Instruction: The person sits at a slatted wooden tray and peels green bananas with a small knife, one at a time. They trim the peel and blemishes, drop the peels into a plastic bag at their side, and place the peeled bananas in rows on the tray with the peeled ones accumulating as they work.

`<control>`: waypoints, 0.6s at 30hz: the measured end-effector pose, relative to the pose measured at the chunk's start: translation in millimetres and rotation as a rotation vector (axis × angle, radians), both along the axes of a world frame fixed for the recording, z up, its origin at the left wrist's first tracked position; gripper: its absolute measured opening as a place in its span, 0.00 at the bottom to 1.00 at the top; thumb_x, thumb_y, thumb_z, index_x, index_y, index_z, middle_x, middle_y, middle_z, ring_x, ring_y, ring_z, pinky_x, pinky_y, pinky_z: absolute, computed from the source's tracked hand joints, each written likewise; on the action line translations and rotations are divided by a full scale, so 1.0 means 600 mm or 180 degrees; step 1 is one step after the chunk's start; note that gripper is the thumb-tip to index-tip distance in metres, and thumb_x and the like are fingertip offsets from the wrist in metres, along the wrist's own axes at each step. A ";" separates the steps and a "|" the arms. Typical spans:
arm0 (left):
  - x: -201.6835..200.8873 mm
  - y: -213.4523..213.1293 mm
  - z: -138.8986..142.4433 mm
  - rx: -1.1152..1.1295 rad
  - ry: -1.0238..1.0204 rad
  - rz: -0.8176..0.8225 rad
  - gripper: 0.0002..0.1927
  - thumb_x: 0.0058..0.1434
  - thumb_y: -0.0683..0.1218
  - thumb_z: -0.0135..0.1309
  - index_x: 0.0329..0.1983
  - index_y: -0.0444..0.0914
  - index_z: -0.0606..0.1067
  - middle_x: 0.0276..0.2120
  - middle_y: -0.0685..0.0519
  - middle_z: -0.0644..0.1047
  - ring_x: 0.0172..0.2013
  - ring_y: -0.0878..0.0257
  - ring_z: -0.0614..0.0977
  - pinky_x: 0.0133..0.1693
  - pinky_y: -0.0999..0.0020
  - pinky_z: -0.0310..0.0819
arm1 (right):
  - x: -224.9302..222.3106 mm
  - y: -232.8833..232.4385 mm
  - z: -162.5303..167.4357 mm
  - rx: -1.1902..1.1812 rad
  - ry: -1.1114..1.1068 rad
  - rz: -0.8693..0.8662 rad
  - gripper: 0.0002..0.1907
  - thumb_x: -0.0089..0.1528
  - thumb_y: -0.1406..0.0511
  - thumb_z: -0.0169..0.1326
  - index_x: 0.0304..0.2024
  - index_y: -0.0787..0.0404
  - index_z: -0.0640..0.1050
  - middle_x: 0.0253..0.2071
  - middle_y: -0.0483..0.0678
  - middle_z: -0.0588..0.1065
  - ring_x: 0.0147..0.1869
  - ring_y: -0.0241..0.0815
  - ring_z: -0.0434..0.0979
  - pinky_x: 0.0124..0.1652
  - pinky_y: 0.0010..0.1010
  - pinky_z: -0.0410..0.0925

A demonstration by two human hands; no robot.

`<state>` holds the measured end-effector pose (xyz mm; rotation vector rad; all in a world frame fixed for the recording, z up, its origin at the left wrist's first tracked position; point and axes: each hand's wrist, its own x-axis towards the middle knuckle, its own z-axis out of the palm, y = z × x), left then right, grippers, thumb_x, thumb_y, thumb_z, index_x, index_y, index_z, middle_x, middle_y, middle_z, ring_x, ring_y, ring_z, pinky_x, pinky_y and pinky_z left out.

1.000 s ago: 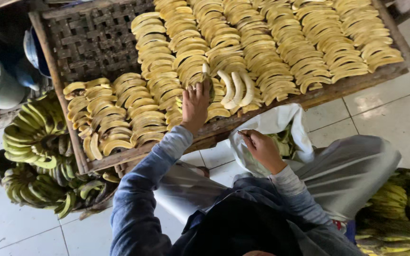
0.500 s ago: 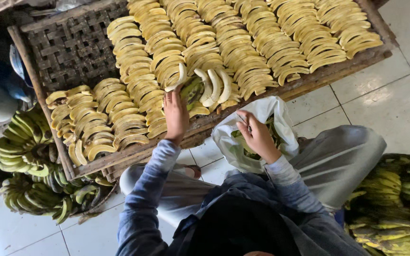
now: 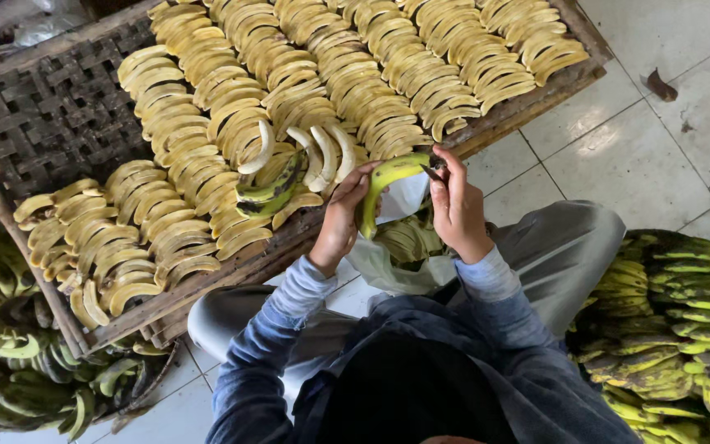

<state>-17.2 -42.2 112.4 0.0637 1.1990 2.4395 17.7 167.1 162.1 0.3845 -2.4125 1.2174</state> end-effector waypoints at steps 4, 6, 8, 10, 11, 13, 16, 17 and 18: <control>-0.002 0.013 -0.016 -0.0142 0.0066 -0.0129 0.20 0.76 0.46 0.39 0.67 0.33 0.68 0.40 0.51 0.77 0.34 0.67 0.75 0.37 0.72 0.71 | 0.008 0.010 0.000 -0.0073 -0.0189 -0.0022 0.20 0.75 0.66 0.43 0.69 0.62 0.63 0.33 0.51 0.72 0.31 0.48 0.75 0.34 0.36 0.67; -0.001 0.013 -0.027 -0.0310 0.0114 -0.0120 0.20 0.76 0.46 0.39 0.66 0.33 0.69 0.39 0.50 0.77 0.33 0.67 0.75 0.36 0.72 0.72 | 0.010 0.009 -0.006 -0.0086 -0.0226 -0.0010 0.18 0.75 0.65 0.43 0.66 0.64 0.64 0.32 0.52 0.72 0.30 0.50 0.75 0.33 0.38 0.66; 0.003 0.010 -0.037 -0.0675 0.0309 -0.0063 0.20 0.76 0.47 0.40 0.66 0.34 0.70 0.40 0.52 0.77 0.34 0.68 0.75 0.38 0.74 0.72 | 0.009 0.006 -0.011 0.0156 -0.0175 -0.0075 0.16 0.75 0.64 0.45 0.63 0.64 0.64 0.34 0.55 0.74 0.33 0.56 0.76 0.33 0.41 0.66; 0.008 0.004 -0.044 -0.1004 0.0840 0.0005 0.19 0.75 0.46 0.47 0.65 0.36 0.70 0.44 0.51 0.77 0.40 0.65 0.76 0.43 0.72 0.72 | 0.008 0.002 -0.014 0.0356 -0.0175 -0.0069 0.16 0.75 0.63 0.47 0.60 0.65 0.64 0.35 0.58 0.75 0.34 0.60 0.77 0.33 0.44 0.66; 0.008 0.000 -0.046 -0.1153 0.1281 0.0044 0.19 0.74 0.45 0.52 0.65 0.36 0.69 0.48 0.50 0.77 0.45 0.62 0.77 0.48 0.69 0.72 | 0.006 0.000 -0.014 0.0430 -0.0193 -0.0025 0.16 0.74 0.62 0.47 0.59 0.65 0.64 0.35 0.58 0.76 0.35 0.61 0.77 0.33 0.45 0.67; 0.009 -0.010 -0.045 -0.2023 0.2025 0.0352 0.23 0.66 0.45 0.62 0.62 0.38 0.69 0.51 0.48 0.77 0.49 0.55 0.78 0.49 0.64 0.73 | 0.010 -0.008 -0.013 0.0640 -0.0366 0.0080 0.15 0.74 0.62 0.48 0.57 0.65 0.64 0.35 0.58 0.77 0.35 0.62 0.78 0.32 0.46 0.66; 0.018 -0.020 -0.038 -0.3714 0.2867 0.1027 0.26 0.52 0.47 0.68 0.54 0.42 0.75 0.48 0.48 0.77 0.45 0.47 0.80 0.45 0.56 0.76 | 0.028 -0.023 -0.013 0.0983 -0.0842 0.0307 0.14 0.73 0.61 0.49 0.54 0.64 0.65 0.31 0.57 0.78 0.33 0.61 0.78 0.30 0.48 0.65; 0.018 -0.026 -0.035 -0.3943 0.3206 0.1184 0.25 0.51 0.45 0.66 0.53 0.43 0.76 0.46 0.49 0.78 0.46 0.47 0.80 0.47 0.53 0.75 | 0.038 -0.032 -0.016 0.1057 -0.0961 0.0424 0.14 0.72 0.61 0.49 0.54 0.63 0.65 0.30 0.56 0.77 0.32 0.61 0.78 0.30 0.48 0.66; 0.022 -0.034 -0.032 -0.4174 0.3550 0.1340 0.23 0.50 0.44 0.65 0.51 0.44 0.78 0.44 0.51 0.78 0.46 0.47 0.80 0.49 0.51 0.75 | 0.047 -0.041 -0.021 0.1136 -0.1070 0.0545 0.14 0.72 0.60 0.50 0.53 0.62 0.66 0.28 0.56 0.77 0.32 0.60 0.78 0.30 0.48 0.66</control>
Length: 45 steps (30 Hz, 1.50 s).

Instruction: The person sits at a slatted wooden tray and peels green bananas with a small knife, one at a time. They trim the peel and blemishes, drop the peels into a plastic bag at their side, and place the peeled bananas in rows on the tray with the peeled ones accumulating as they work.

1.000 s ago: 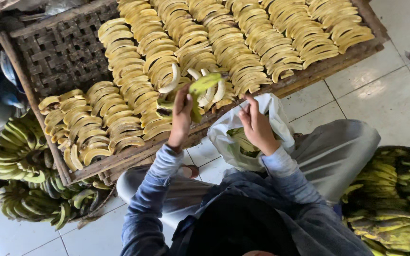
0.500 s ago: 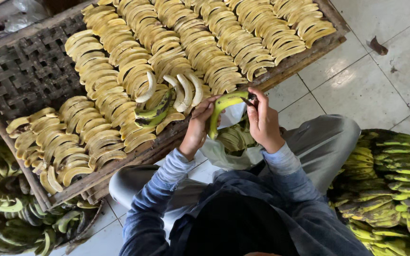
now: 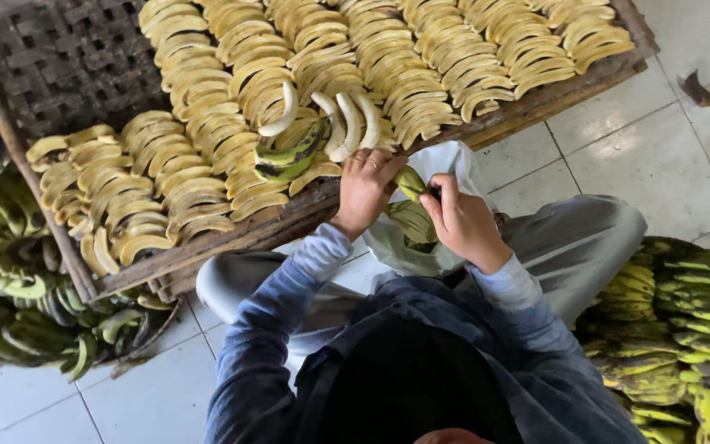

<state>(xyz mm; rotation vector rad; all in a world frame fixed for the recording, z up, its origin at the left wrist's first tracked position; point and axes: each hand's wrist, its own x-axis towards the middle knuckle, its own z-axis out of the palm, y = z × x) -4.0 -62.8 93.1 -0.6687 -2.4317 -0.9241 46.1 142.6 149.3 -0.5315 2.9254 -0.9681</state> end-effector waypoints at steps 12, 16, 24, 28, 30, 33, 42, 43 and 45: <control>0.052 -0.046 0.016 0.2478 -0.1078 -0.1322 0.21 0.66 0.42 0.64 0.62 0.46 0.78 0.54 0.54 0.82 0.47 0.60 0.86 0.53 0.64 0.82 | -0.029 0.109 -0.263 -0.3577 -0.2755 -0.1531 0.19 0.72 0.48 0.47 0.38 0.53 0.62 0.22 0.38 0.60 0.19 0.28 0.55 0.17 0.23 0.49; 0.042 -0.050 0.015 0.4346 -0.2169 -0.1769 0.36 0.70 0.51 0.56 0.77 0.41 0.56 0.55 0.50 0.77 0.55 0.59 0.80 0.57 0.64 0.76 | -0.012 0.057 -0.323 -0.0947 -0.0882 -0.0904 0.24 0.73 0.47 0.47 0.50 0.62 0.68 0.32 0.58 0.73 0.31 0.52 0.71 0.30 0.39 0.63; 0.017 0.023 -0.087 0.4841 -0.3161 -0.1207 0.33 0.80 0.48 0.49 0.80 0.27 0.57 0.51 0.44 0.75 0.53 0.57 0.75 0.57 0.63 0.68 | -0.005 0.007 -0.133 -0.0895 -0.0099 -0.0439 0.27 0.65 0.60 0.63 0.58 0.69 0.67 0.44 0.61 0.75 0.38 0.49 0.77 0.36 0.35 0.70; 0.031 0.042 -0.086 0.3650 -0.2877 -0.1519 0.36 0.72 0.46 0.51 0.77 0.35 0.50 0.60 0.45 0.72 0.61 0.57 0.74 0.64 0.61 0.66 | -0.008 -0.045 -0.059 -0.1819 0.0121 -0.0566 0.13 0.68 0.66 0.63 0.51 0.64 0.75 0.42 0.48 0.76 0.36 0.34 0.71 0.37 0.25 0.66; 0.031 0.046 -0.069 0.2842 -0.2151 -0.1667 0.39 0.70 0.42 0.56 0.78 0.34 0.50 0.66 0.45 0.68 0.67 0.56 0.69 0.70 0.58 0.59 | -0.015 -0.058 -0.039 -0.2190 0.0310 -0.0511 0.12 0.68 0.68 0.62 0.51 0.65 0.76 0.46 0.46 0.77 0.37 0.30 0.70 0.37 0.23 0.65; 0.023 0.042 -0.045 0.1411 -0.1263 -0.1402 0.44 0.60 0.39 0.63 0.77 0.36 0.54 0.68 0.46 0.68 0.71 0.51 0.66 0.76 0.49 0.44 | -0.022 -0.059 -0.014 -0.2407 0.0377 -0.0491 0.13 0.66 0.69 0.61 0.51 0.67 0.77 0.47 0.46 0.77 0.37 0.31 0.71 0.36 0.24 0.66; 0.004 0.009 -0.023 0.0655 -0.0882 -0.1290 0.46 0.51 0.31 0.55 0.76 0.42 0.61 0.74 0.48 0.67 0.79 0.49 0.55 0.77 0.36 0.27 | -0.009 -0.058 -0.017 -0.2492 0.0514 -0.0852 0.07 0.74 0.67 0.53 0.46 0.66 0.76 0.36 0.45 0.73 0.34 0.32 0.72 0.34 0.24 0.65; 0.006 0.015 -0.021 0.0878 -0.0706 -0.1261 0.42 0.54 0.34 0.58 0.73 0.44 0.62 0.73 0.48 0.68 0.78 0.49 0.57 0.77 0.36 0.29 | -0.014 -0.048 -0.030 -0.3222 -0.0313 -0.1069 0.08 0.74 0.65 0.53 0.45 0.66 0.77 0.30 0.43 0.70 0.28 0.30 0.67 0.29 0.23 0.60; 0.022 0.035 -0.017 0.1329 -0.0373 -0.1189 0.35 0.60 0.41 0.65 0.69 0.47 0.64 0.70 0.47 0.69 0.77 0.49 0.61 0.77 0.35 0.32 | -0.030 -0.016 -0.067 -0.4379 -0.1368 -0.1231 0.11 0.74 0.63 0.52 0.42 0.64 0.75 0.23 0.41 0.66 0.22 0.28 0.61 0.22 0.23 0.54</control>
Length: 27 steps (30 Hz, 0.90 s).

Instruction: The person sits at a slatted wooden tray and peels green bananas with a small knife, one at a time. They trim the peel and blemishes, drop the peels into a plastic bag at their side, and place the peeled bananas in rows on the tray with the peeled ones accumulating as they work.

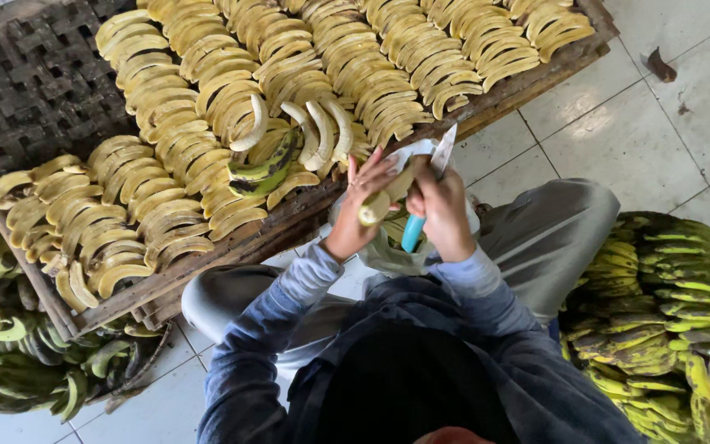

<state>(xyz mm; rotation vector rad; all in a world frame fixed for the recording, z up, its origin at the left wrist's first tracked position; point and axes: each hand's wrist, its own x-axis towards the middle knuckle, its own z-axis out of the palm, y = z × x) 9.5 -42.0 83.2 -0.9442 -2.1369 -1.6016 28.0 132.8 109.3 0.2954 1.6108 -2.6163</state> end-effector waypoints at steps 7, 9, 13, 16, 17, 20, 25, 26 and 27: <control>0.063 -0.016 0.049 0.2903 -0.2173 -0.0902 0.40 0.69 0.49 0.61 0.78 0.37 0.56 0.57 0.49 0.73 0.64 0.51 0.75 0.68 0.50 0.66 | -0.033 0.103 -0.195 -0.0169 -0.1242 -0.0679 0.12 0.71 0.63 0.53 0.34 0.62 0.74 0.23 0.40 0.67 0.23 0.32 0.64 0.23 0.28 0.58; 0.051 -0.034 0.055 0.3574 -0.2843 -0.1195 0.38 0.69 0.49 0.58 0.77 0.39 0.55 0.57 0.45 0.74 0.61 0.50 0.75 0.65 0.49 0.68 | -0.015 0.114 -0.240 0.0616 -0.1360 -0.0575 0.13 0.70 0.62 0.54 0.34 0.63 0.76 0.25 0.42 0.71 0.25 0.34 0.67 0.25 0.31 0.62; 0.017 -0.067 0.030 0.3952 -0.3246 -0.1045 0.28 0.73 0.50 0.50 0.71 0.32 0.60 0.60 0.45 0.74 0.62 0.52 0.77 0.65 0.51 0.69 | 0.014 0.122 -0.258 0.4070 -0.0047 0.0304 0.14 0.62 0.61 0.62 0.33 0.68 0.79 0.27 0.54 0.75 0.30 0.50 0.72 0.31 0.42 0.66; 0.004 -0.073 -0.015 0.4143 -0.3404 -0.1108 0.24 0.76 0.49 0.47 0.69 0.30 0.65 0.58 0.46 0.76 0.59 0.54 0.78 0.63 0.52 0.71 | 0.005 0.086 -0.205 0.4963 0.0970 0.0261 0.14 0.62 0.63 0.64 0.34 0.69 0.77 0.30 0.58 0.74 0.33 0.57 0.75 0.34 0.45 0.68; -0.001 -0.068 -0.032 0.4073 -0.3428 -0.0983 0.23 0.76 0.48 0.47 0.67 0.30 0.66 0.56 0.46 0.76 0.59 0.54 0.78 0.62 0.52 0.72 | 0.005 0.065 -0.176 0.4810 0.1104 0.0087 0.13 0.64 0.64 0.63 0.35 0.69 0.77 0.31 0.57 0.74 0.35 0.56 0.76 0.36 0.44 0.69; -0.018 -0.060 -0.070 0.3728 -0.3433 -0.0812 0.19 0.76 0.47 0.47 0.64 0.30 0.69 0.53 0.45 0.78 0.54 0.55 0.80 0.59 0.53 0.74 | -0.004 0.003 -0.070 0.3990 0.1582 0.0269 0.14 0.62 0.61 0.64 0.43 0.64 0.78 0.36 0.54 0.74 0.32 0.52 0.76 0.34 0.40 0.69; -0.023 -0.066 -0.099 0.3579 -0.3545 -0.0816 0.17 0.76 0.45 0.48 0.62 0.30 0.71 0.50 0.46 0.79 0.51 0.57 0.81 0.53 0.56 0.78 | -0.021 -0.056 0.020 0.4324 0.2225 0.0915 0.18 0.62 0.61 0.66 0.50 0.61 0.76 0.42 0.47 0.75 0.35 0.51 0.79 0.32 0.40 0.70; -0.026 -0.071 -0.102 0.3558 -0.3551 -0.0812 0.17 0.76 0.44 0.48 0.63 0.30 0.71 0.50 0.45 0.79 0.50 0.57 0.81 0.52 0.57 0.78 | -0.023 -0.060 0.019 0.4330 0.2284 0.0960 0.18 0.61 0.64 0.64 0.51 0.62 0.76 0.43 0.49 0.74 0.36 0.52 0.79 0.33 0.40 0.71; -0.028 -0.077 -0.105 0.3540 -0.3565 -0.0790 0.17 0.76 0.44 0.49 0.63 0.31 0.71 0.50 0.45 0.79 0.49 0.57 0.81 0.51 0.58 0.77 | -0.026 -0.064 0.013 0.4323 0.2335 0.1019 0.18 0.60 0.66 0.62 0.52 0.63 0.75 0.45 0.51 0.74 0.37 0.54 0.78 0.34 0.41 0.71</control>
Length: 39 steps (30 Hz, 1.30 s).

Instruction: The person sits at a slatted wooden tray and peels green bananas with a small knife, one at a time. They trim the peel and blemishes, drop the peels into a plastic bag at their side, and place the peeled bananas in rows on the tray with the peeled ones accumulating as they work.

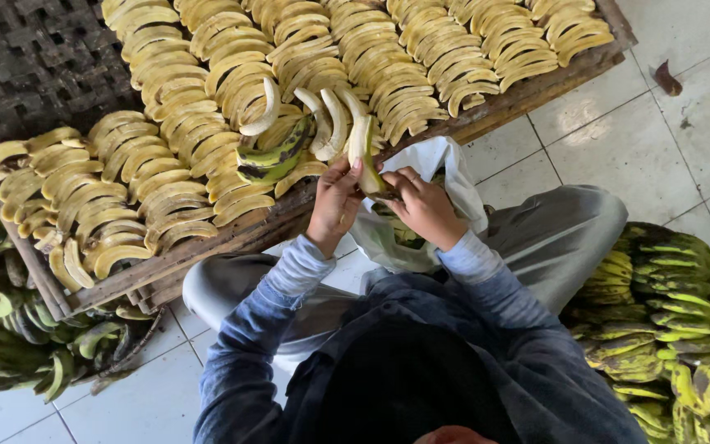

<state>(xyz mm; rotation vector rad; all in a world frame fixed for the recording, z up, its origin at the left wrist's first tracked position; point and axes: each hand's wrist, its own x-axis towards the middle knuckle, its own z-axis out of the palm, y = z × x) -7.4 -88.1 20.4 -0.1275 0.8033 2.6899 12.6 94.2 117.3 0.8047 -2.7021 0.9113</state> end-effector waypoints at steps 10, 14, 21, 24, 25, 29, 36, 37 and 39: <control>-0.024 0.006 -0.009 0.0519 -0.0033 0.0118 0.24 0.77 0.51 0.44 0.69 0.33 0.65 0.58 0.47 0.75 0.58 0.58 0.77 0.63 0.60 0.70 | -0.019 -0.009 -0.103 -0.1958 -0.2109 -0.0780 0.09 0.72 0.63 0.50 0.49 0.62 0.75 0.27 0.41 0.72 0.26 0.37 0.71 0.25 0.31 0.66; -0.023 0.009 -0.005 0.0499 -0.0335 0.0042 0.27 0.72 0.59 0.42 0.68 0.40 0.64 0.53 0.46 0.75 0.49 0.49 0.75 0.48 0.50 0.72 | -0.018 -0.020 -0.129 -0.3783 -0.3487 -0.0638 0.14 0.75 0.59 0.50 0.42 0.65 0.74 0.25 0.39 0.68 0.22 0.28 0.62 0.21 0.22 0.56; -0.032 0.034 -0.006 -0.1967 0.1154 0.1135 0.29 0.66 0.49 0.64 0.63 0.36 0.64 0.53 0.52 0.72 0.53 0.64 0.74 0.56 0.68 0.71 | -0.046 -0.022 -0.090 -0.2052 -0.0809 -0.0837 0.12 0.67 0.66 0.58 0.52 0.66 0.77 0.36 0.38 0.75 0.30 0.23 0.59 0.30 0.18 0.57; -0.019 0.036 0.005 -0.2215 0.1502 0.1117 0.33 0.59 0.47 0.69 0.62 0.36 0.65 0.51 0.53 0.75 0.51 0.64 0.76 0.56 0.69 0.72 | -0.065 -0.024 -0.063 -0.2442 -0.1018 -0.0790 0.11 0.66 0.67 0.62 0.48 0.67 0.79 0.35 0.37 0.75 0.31 0.23 0.61 0.31 0.19 0.57; -0.017 0.033 0.008 -0.2400 0.1620 0.1172 0.33 0.57 0.47 0.70 0.61 0.35 0.67 0.52 0.53 0.74 0.52 0.64 0.76 0.56 0.68 0.72 | -0.069 -0.026 -0.057 -0.2588 -0.1007 -0.0722 0.09 0.67 0.67 0.63 0.46 0.67 0.80 0.35 0.37 0.75 0.34 0.23 0.64 0.32 0.20 0.58; -0.030 0.007 0.004 -0.2030 0.1551 0.0890 0.32 0.56 0.48 0.70 0.60 0.35 0.72 0.52 0.54 0.76 0.51 0.65 0.77 0.55 0.68 0.73 | -0.063 -0.034 -0.046 -0.3510 -0.2168 -0.1143 0.09 0.63 0.66 0.64 0.40 0.65 0.79 0.29 0.35 0.72 0.25 0.22 0.59 0.23 0.20 0.51; -0.050 -0.024 -0.023 0.0615 -0.0176 -0.0379 0.35 0.61 0.64 0.63 0.57 0.32 0.74 0.40 0.48 0.82 0.34 0.60 0.82 0.32 0.70 0.78 | -0.064 -0.052 -0.047 -0.4135 -0.3079 -0.1032 0.06 0.62 0.66 0.63 0.37 0.60 0.78 0.21 0.35 0.66 0.19 0.25 0.59 0.21 0.22 0.52; -0.049 -0.025 -0.024 0.0625 0.0020 -0.0332 0.32 0.62 0.61 0.63 0.59 0.34 0.74 0.40 0.50 0.81 0.33 0.63 0.81 0.31 0.72 0.76 | -0.065 -0.057 -0.046 -0.4236 -0.3290 -0.1098 0.05 0.61 0.66 0.62 0.37 0.58 0.78 0.22 0.34 0.66 0.19 0.25 0.59 0.20 0.21 0.52; -0.046 -0.023 -0.025 0.0658 0.0402 -0.0239 0.27 0.65 0.55 0.64 0.62 0.38 0.72 0.42 0.54 0.81 0.31 0.69 0.78 0.28 0.76 0.73 | -0.061 -0.065 -0.044 -0.4250 -0.2950 -0.1160 0.05 0.62 0.66 0.62 0.37 0.60 0.78 0.23 0.35 0.67 0.20 0.25 0.58 0.21 0.22 0.53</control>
